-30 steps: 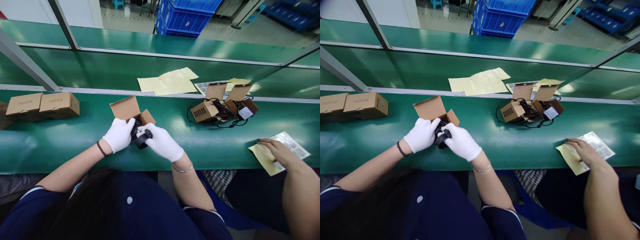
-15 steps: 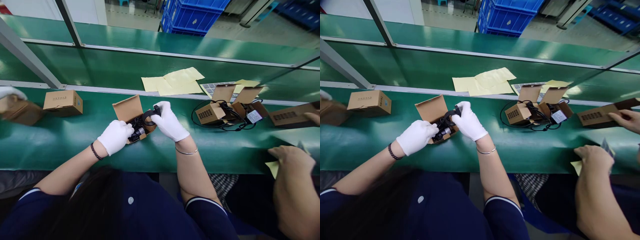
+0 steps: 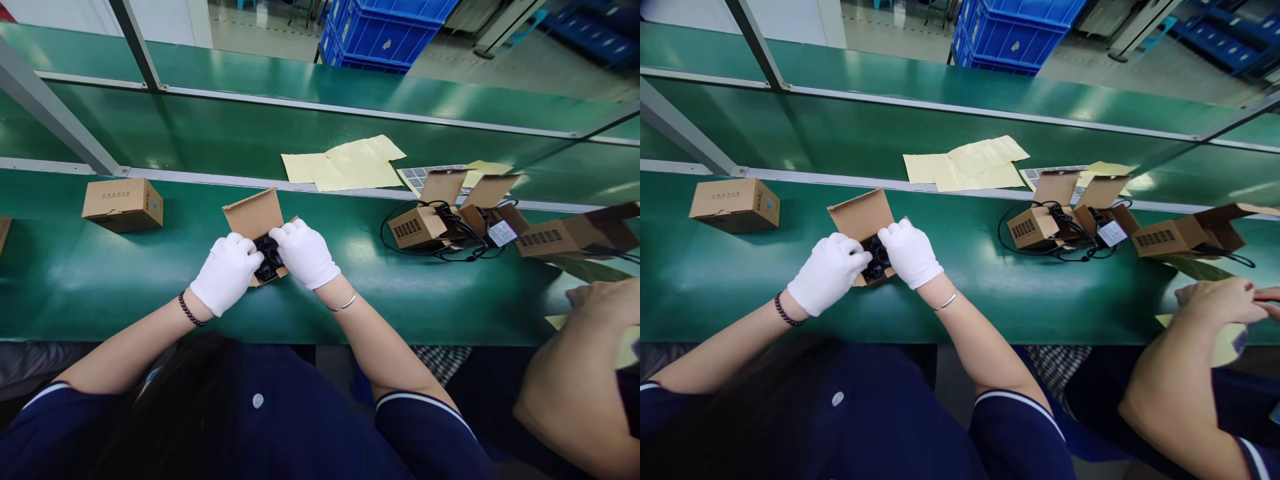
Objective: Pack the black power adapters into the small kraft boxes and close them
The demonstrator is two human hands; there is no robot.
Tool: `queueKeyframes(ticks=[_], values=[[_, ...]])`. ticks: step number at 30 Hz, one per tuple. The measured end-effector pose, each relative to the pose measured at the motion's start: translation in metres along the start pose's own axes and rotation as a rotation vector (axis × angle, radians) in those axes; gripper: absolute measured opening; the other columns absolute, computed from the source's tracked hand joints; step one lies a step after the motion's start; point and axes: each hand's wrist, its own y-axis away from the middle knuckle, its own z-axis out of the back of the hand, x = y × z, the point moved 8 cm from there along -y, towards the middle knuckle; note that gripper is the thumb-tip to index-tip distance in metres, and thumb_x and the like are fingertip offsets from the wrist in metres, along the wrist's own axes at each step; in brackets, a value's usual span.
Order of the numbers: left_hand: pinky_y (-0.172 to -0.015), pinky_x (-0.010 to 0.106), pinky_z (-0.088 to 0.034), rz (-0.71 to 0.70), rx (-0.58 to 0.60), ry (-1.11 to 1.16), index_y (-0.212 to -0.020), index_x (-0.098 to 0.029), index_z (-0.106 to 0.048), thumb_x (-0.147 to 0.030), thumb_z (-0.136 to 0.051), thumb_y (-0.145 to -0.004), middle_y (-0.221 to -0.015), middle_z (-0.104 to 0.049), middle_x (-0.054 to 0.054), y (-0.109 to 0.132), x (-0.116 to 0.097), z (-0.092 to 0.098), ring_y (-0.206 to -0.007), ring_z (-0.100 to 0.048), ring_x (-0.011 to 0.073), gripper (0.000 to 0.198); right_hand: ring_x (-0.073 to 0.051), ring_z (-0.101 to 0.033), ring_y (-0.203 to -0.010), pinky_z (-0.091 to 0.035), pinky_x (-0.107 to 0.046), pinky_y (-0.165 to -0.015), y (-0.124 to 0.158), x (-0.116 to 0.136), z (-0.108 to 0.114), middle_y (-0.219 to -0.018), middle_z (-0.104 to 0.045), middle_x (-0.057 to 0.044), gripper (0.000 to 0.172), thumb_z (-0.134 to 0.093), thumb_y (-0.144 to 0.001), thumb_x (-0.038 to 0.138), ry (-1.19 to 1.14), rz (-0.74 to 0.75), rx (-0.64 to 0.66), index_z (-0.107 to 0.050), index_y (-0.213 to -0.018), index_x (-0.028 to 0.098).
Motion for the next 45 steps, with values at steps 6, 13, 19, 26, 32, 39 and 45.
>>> queueKeyframes(ticks=[6,13,19,26,32,39,45], values=[[-0.067,0.034,-0.049,-0.092,0.259,-0.019,-0.089,-0.016,-0.080,-0.006,-0.058,-0.088,-0.083,-0.076,0.010,-0.025,-0.004,0.007,-0.077,-0.069,0.0255,0.024,-0.027,-0.059,-0.097,-0.040,-0.034,-0.068,0.007,0.007,-0.005,-0.106,-0.070,-0.016,0.034,-0.037,-0.102,0.008,-0.044,-0.005,0.099,-0.066,-0.115,0.015],[-0.066,0.032,-0.051,-0.092,0.235,-0.043,-0.085,-0.013,-0.073,-0.007,-0.059,-0.088,-0.071,-0.071,0.009,-0.050,-0.005,0.000,-0.069,-0.072,0.0246,0.015,-0.028,-0.056,-0.101,-0.042,-0.035,-0.070,0.017,0.006,0.007,-0.115,-0.067,-0.015,0.036,-0.043,-0.106,0.021,-0.085,0.125,0.008,-0.057,-0.138,0.014],[-0.070,0.033,-0.054,-0.089,-0.058,0.231,-0.088,-0.020,-0.072,-0.009,-0.061,-0.089,-0.080,-0.076,0.003,-0.028,0.008,-0.010,-0.077,-0.072,0.0232,0.015,-0.027,-0.058,-0.104,-0.044,-0.034,-0.070,0.015,0.011,0.003,-0.118,-0.067,-0.014,0.033,-0.042,-0.107,0.023,-0.114,0.205,0.131,-0.060,-0.133,0.016],[-0.107,0.049,-0.054,0.101,-0.996,0.355,-0.150,-0.025,-0.048,-0.033,-0.064,-0.099,-0.145,-0.060,0.013,0.079,0.017,-0.019,-0.132,-0.060,0.0311,0.055,-0.027,-0.067,-0.098,-0.050,-0.032,-0.068,0.006,0.023,0.002,-0.118,-0.066,-0.022,0.042,-0.028,-0.101,0.005,0.015,0.030,0.245,-0.058,-0.131,0.008],[-0.112,0.062,-0.048,-0.145,-0.565,0.267,-0.155,-0.011,-0.037,-0.031,-0.057,-0.100,-0.146,-0.055,0.026,0.035,-0.025,-0.039,-0.141,-0.050,0.0414,0.062,-0.025,-0.072,-0.091,-0.055,-0.033,-0.075,0.006,0.024,0.000,-0.122,-0.066,-0.024,0.039,-0.034,-0.102,0.009,-0.067,-0.046,0.278,-0.058,-0.132,0.004],[-0.111,0.057,-0.045,-0.181,-0.373,0.087,-0.131,-0.012,-0.062,-0.015,-0.057,-0.097,-0.121,-0.068,0.017,0.007,-0.032,-0.021,-0.118,-0.061,0.0329,0.034,-0.022,-0.071,-0.099,-0.056,-0.041,-0.098,0.026,-0.075,0.022,-0.120,-0.076,-0.007,0.040,-0.047,-0.099,0.024,-0.713,-0.056,-0.180,-0.069,-0.133,0.025],[-0.115,0.054,-0.044,-0.275,-0.340,0.091,-0.130,-0.015,-0.065,-0.019,-0.069,-0.092,-0.130,-0.068,0.014,-0.007,-0.022,-0.019,-0.123,-0.061,0.0306,0.038,-0.023,-0.070,-0.103,-0.060,-0.044,-0.094,0.003,-0.083,-0.044,-0.148,-0.062,-0.011,0.093,-0.075,-0.084,0.056,-1.455,-0.139,-0.059,-0.036,-0.163,0.026]])
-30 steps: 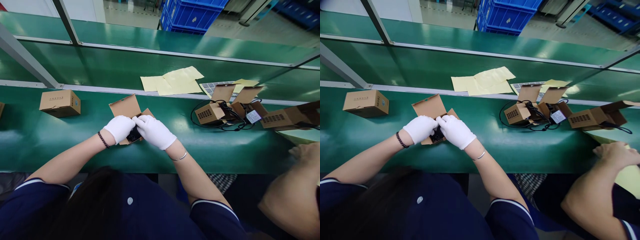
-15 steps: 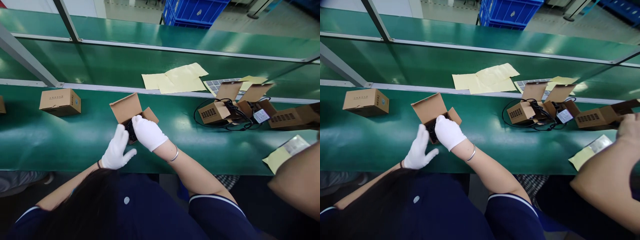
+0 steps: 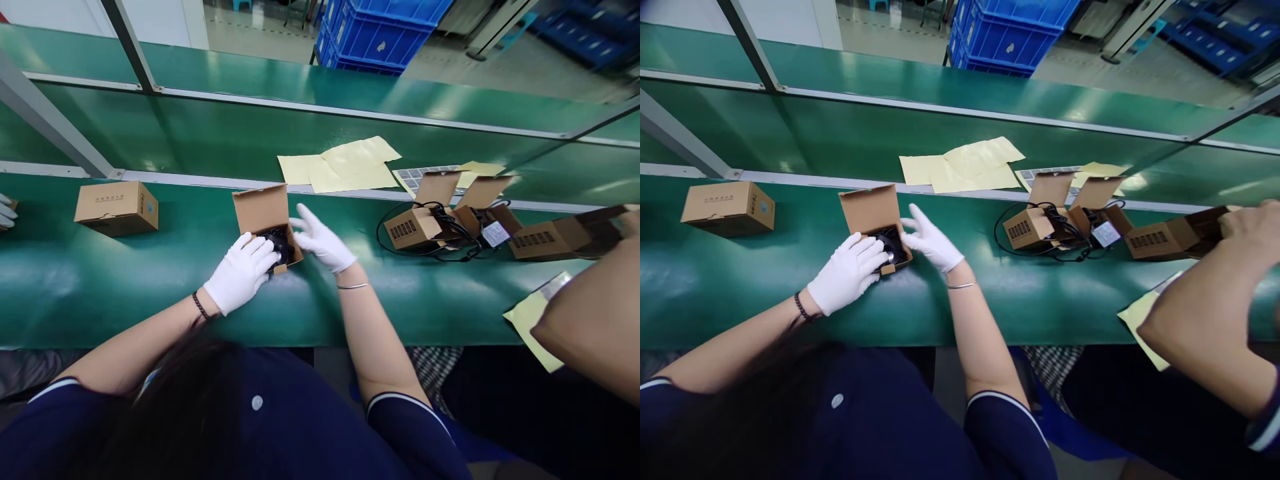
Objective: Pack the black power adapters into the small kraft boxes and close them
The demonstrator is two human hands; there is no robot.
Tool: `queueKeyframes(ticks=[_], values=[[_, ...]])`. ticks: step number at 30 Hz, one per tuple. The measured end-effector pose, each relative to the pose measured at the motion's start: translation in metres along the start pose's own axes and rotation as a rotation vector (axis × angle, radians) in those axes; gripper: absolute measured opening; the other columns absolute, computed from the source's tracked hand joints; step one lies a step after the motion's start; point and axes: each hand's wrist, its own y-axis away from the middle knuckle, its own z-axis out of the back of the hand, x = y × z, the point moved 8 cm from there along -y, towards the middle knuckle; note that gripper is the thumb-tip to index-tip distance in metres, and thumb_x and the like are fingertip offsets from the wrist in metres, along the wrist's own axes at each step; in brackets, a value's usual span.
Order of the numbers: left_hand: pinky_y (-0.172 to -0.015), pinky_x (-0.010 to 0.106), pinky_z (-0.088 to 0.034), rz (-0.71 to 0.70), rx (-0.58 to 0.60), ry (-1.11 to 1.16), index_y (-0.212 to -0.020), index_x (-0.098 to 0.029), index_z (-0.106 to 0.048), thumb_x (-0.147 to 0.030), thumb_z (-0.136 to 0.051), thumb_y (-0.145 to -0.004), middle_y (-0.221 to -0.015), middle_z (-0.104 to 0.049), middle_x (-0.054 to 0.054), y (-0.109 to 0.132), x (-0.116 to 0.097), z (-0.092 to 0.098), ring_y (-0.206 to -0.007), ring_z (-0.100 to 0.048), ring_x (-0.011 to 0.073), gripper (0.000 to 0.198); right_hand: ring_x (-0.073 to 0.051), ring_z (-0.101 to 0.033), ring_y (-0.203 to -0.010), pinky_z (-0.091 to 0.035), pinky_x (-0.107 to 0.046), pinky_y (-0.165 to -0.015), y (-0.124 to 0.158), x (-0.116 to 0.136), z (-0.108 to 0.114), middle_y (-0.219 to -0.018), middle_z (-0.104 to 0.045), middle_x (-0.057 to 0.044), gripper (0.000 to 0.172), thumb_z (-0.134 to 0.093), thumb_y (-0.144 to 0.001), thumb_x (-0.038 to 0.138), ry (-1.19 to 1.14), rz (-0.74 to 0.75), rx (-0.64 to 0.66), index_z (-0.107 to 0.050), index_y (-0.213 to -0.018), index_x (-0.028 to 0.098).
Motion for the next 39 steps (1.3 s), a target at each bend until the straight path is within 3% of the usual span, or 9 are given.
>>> queueKeyframes(ticks=[3,6,8,14,18,21,25,29,39], values=[[-0.117,0.056,-0.044,-0.073,-0.036,0.012,-0.127,-0.019,-0.067,-0.021,-0.071,-0.091,-0.135,-0.067,0.014,-0.003,0.019,-0.005,-0.127,-0.060,0.0310,0.035,-0.026,-0.062,-0.129,-0.053,-0.044,-0.111,-0.014,-0.008,-0.024,-0.148,-0.062,-0.008,0.084,-0.085,-0.076,0.052,-0.149,0.136,-0.038,-0.051,-0.150,0.028],[-0.111,0.055,-0.051,-0.112,-0.275,0.087,-0.114,-0.020,-0.071,-0.021,-0.068,-0.094,-0.127,-0.071,0.013,0.007,0.036,-0.004,-0.127,-0.062,0.0301,0.020,-0.028,-0.062,-0.130,-0.049,-0.046,-0.114,-0.014,-0.016,-0.018,-0.138,-0.068,-0.010,0.043,-0.087,-0.074,0.052,-0.129,0.225,-0.222,-0.072,-0.103,0.024],[-0.104,0.050,-0.056,-0.107,-0.438,0.175,-0.105,-0.020,-0.072,-0.017,-0.062,-0.097,-0.121,-0.072,0.011,0.021,0.042,-0.005,-0.125,-0.063,0.0271,0.013,-0.029,-0.062,-0.132,-0.047,-0.049,-0.116,-0.006,-0.018,-0.010,-0.139,-0.068,-0.011,0.033,-0.078,-0.083,0.055,-0.063,0.264,-0.266,-0.072,-0.088,0.023],[-0.112,0.060,-0.051,0.188,-0.441,0.217,-0.115,-0.025,-0.074,-0.025,-0.071,-0.092,-0.155,-0.048,0.014,0.048,0.038,-0.021,-0.143,-0.049,0.0350,0.023,-0.031,-0.042,-0.153,-0.034,-0.057,-0.126,0.021,0.001,-0.009,-0.162,-0.050,-0.014,0.055,-0.049,-0.100,0.066,0.381,0.428,-0.129,-0.070,-0.128,0.024],[-0.118,0.062,-0.045,0.133,-0.289,0.315,-0.113,-0.032,-0.079,-0.024,-0.072,-0.091,-0.163,-0.039,0.008,0.051,0.023,-0.025,-0.150,-0.041,0.0367,0.025,-0.033,-0.038,-0.155,-0.034,-0.065,-0.124,0.021,0.005,-0.020,-0.152,-0.060,-0.015,0.051,-0.061,-0.096,0.064,0.561,0.537,-0.126,-0.069,-0.128,0.025],[-0.115,0.055,-0.051,0.156,-0.367,0.394,-0.101,-0.026,-0.078,-0.022,-0.069,-0.094,-0.157,-0.048,0.010,0.058,0.029,-0.015,-0.145,-0.051,0.0317,0.012,-0.031,-0.043,-0.153,-0.036,-0.065,-0.124,0.019,0.000,-0.024,-0.141,-0.067,-0.011,0.038,-0.060,-0.099,0.056,0.592,0.563,-0.145,-0.073,-0.121,0.027],[-0.112,0.054,-0.055,0.203,-0.574,0.312,-0.129,-0.024,-0.063,-0.032,-0.071,-0.097,-0.146,-0.061,0.014,0.061,0.043,0.002,-0.140,-0.058,0.0291,0.035,-0.027,-0.045,-0.151,-0.034,-0.063,-0.127,0.020,-0.007,-0.027,-0.140,-0.067,-0.007,0.031,-0.057,-0.101,0.050,0.707,0.521,-0.125,-0.075,-0.120,0.033],[-0.116,0.053,-0.054,0.007,-0.501,0.237,-0.138,-0.028,-0.058,-0.025,-0.064,-0.102,-0.134,-0.072,0.008,0.041,0.037,-0.003,-0.146,-0.054,0.0258,0.037,-0.027,-0.047,-0.149,-0.034,-0.062,-0.127,0.025,0.004,-0.028,-0.140,-0.066,-0.009,0.036,-0.049,-0.105,0.048,0.715,0.629,-0.121,-0.072,-0.124,0.028],[-0.110,0.053,-0.056,0.024,-0.417,0.177,-0.111,-0.025,-0.071,-0.033,-0.066,-0.099,-0.120,-0.077,0.008,0.033,0.039,-0.018,-0.132,-0.065,0.0254,0.015,-0.033,-0.039,-0.153,-0.032,-0.072,-0.122,0.034,0.013,-0.033,-0.149,-0.058,-0.014,0.040,-0.054,-0.097,0.042,0.831,0.695,0.025,-0.064,-0.132,0.025]])
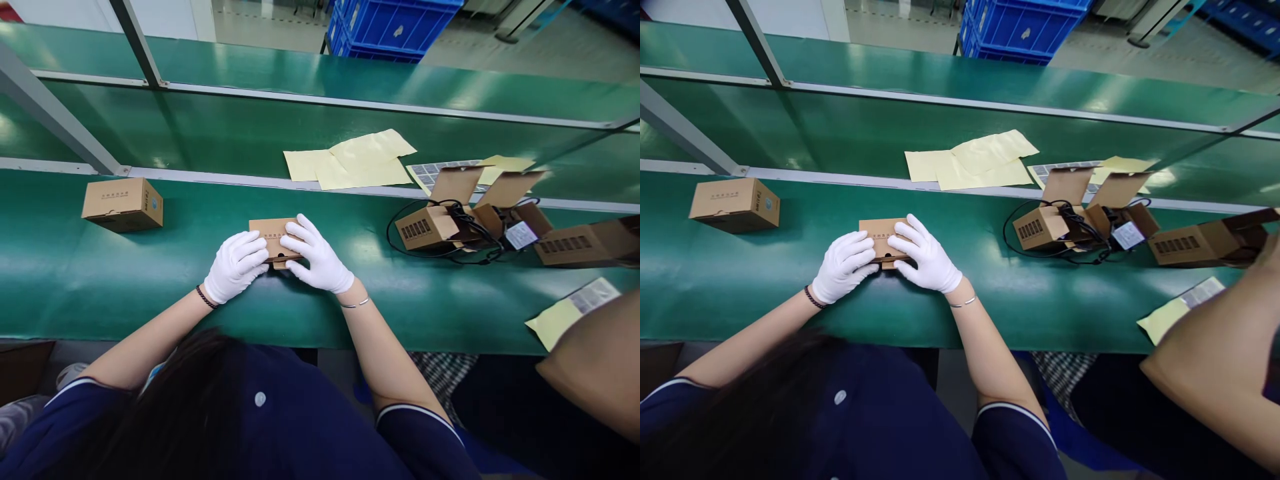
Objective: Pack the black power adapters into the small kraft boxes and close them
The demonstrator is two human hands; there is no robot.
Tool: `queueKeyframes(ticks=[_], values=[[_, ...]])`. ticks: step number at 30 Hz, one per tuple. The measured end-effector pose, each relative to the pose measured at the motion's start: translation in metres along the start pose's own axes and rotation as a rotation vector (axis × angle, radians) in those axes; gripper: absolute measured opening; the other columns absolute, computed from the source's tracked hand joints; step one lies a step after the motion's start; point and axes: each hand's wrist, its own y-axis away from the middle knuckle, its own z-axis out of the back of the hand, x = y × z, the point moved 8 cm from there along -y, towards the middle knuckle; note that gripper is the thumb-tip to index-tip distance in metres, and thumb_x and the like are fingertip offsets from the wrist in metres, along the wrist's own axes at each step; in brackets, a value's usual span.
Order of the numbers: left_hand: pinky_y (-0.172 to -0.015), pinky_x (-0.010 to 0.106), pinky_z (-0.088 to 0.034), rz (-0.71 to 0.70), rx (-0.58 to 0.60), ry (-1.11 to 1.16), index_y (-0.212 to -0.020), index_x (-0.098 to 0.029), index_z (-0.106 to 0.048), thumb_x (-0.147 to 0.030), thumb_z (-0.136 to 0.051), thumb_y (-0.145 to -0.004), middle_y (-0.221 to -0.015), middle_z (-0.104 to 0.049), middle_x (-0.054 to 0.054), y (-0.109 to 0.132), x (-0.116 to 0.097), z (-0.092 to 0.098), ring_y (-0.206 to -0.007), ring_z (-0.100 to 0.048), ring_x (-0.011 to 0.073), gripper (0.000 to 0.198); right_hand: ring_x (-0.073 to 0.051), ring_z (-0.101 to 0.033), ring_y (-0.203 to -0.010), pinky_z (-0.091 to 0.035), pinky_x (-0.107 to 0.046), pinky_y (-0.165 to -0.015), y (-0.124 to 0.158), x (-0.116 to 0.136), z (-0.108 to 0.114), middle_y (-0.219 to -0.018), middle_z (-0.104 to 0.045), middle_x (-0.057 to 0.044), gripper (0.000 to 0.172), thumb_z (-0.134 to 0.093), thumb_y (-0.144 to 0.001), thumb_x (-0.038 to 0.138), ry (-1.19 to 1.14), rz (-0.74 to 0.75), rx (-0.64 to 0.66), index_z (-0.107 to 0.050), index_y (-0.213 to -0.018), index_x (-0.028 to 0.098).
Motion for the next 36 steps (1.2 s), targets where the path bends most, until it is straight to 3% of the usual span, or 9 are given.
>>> queueKeyframes(ticks=[4,8,13,16,19,22,25,31,36], values=[[-0.113,0.059,-0.050,0.037,0.082,-0.014,-0.110,-0.029,-0.070,-0.031,-0.062,-0.100,-0.121,-0.076,0.007,-0.005,0.003,-0.012,-0.129,-0.066,0.0248,0.013,-0.033,-0.042,-0.149,-0.039,-0.066,-0.118,0.003,-0.010,-0.011,-0.143,-0.063,-0.013,0.035,-0.056,-0.096,0.039,0.090,-0.071,0.097,-0.069,-0.125,0.025],[-0.113,0.057,-0.050,-0.002,0.057,0.037,-0.105,-0.030,-0.070,-0.025,-0.060,-0.100,-0.119,-0.077,0.005,-0.005,0.003,-0.018,-0.127,-0.067,0.0216,0.013,-0.033,-0.043,-0.149,-0.043,-0.059,-0.116,0.010,-0.018,-0.022,-0.136,-0.068,-0.013,0.034,-0.053,-0.099,0.041,0.146,-0.124,0.089,-0.072,-0.121,0.023],[-0.106,0.053,-0.056,-0.023,-0.001,0.007,-0.098,-0.023,-0.072,-0.022,-0.063,-0.095,-0.109,-0.079,0.009,-0.014,-0.008,0.000,-0.119,-0.070,0.0248,0.010,-0.032,-0.050,-0.143,-0.041,-0.057,-0.116,0.014,-0.005,-0.014,-0.135,-0.070,-0.015,0.038,-0.051,-0.098,0.040,0.200,-0.097,0.014,-0.071,-0.125,0.022],[-0.104,0.049,-0.056,-0.010,0.114,0.075,-0.098,-0.022,-0.076,-0.028,-0.058,-0.096,-0.106,-0.079,0.008,-0.032,-0.009,0.010,-0.110,-0.072,0.0245,0.018,-0.030,-0.054,-0.139,-0.034,-0.057,-0.118,0.005,0.011,0.004,-0.134,-0.071,-0.013,0.038,-0.045,-0.101,0.037,0.237,-0.086,0.000,-0.071,-0.124,0.023],[-0.099,0.045,-0.056,0.047,0.260,0.055,-0.099,-0.021,-0.078,-0.032,-0.052,-0.099,-0.109,-0.078,0.009,-0.059,0.007,0.006,-0.106,-0.072,0.0249,0.028,-0.026,-0.065,-0.116,-0.042,-0.045,-0.106,-0.014,0.026,0.014,-0.120,-0.075,-0.010,0.033,-0.048,-0.104,0.040,0.264,-0.052,0.105,-0.073,-0.113,0.021],[-0.100,0.047,-0.054,0.164,0.421,-0.029,-0.127,-0.022,-0.073,-0.040,-0.051,-0.100,-0.134,-0.071,0.012,-0.082,0.032,-0.014,-0.120,-0.066,0.0307,0.039,-0.025,-0.064,-0.094,-0.042,-0.038,-0.083,-0.029,0.034,0.012,-0.105,-0.076,-0.011,0.032,-0.059,-0.100,0.047,0.347,-0.049,0.230,-0.072,-0.106,0.018],[-0.090,0.040,-0.055,0.225,0.637,0.009,-0.149,-0.022,-0.058,-0.043,-0.040,-0.105,-0.128,-0.073,0.012,-0.085,0.044,-0.041,-0.109,-0.070,0.0279,0.051,-0.025,-0.061,-0.090,-0.037,-0.036,-0.075,-0.035,0.036,0.008,-0.101,-0.075,-0.013,0.030,-0.062,-0.099,0.044,0.458,-0.097,0.256,-0.073,-0.102,0.016],[-0.080,0.035,-0.052,0.207,0.630,-0.092,-0.150,-0.021,-0.055,-0.041,-0.037,-0.107,-0.114,-0.075,0.010,-0.083,0.036,-0.042,-0.099,-0.070,0.0266,0.050,-0.026,-0.061,-0.092,-0.038,-0.038,-0.074,-0.034,0.025,-0.004,-0.105,-0.075,-0.014,0.028,-0.048,-0.100,0.022,0.485,-0.164,0.256,-0.075,-0.095,0.016],[-0.077,0.037,-0.051,0.211,0.710,-0.144,-0.153,-0.019,-0.050,-0.041,-0.033,-0.110,-0.113,-0.073,0.011,-0.083,0.031,-0.037,-0.098,-0.070,0.0291,0.051,-0.024,-0.061,-0.107,-0.047,-0.038,-0.094,-0.026,0.032,0.007,-0.119,-0.073,-0.013,0.032,-0.051,-0.105,0.036,0.222,-0.081,0.194,-0.072,-0.118,0.016]])
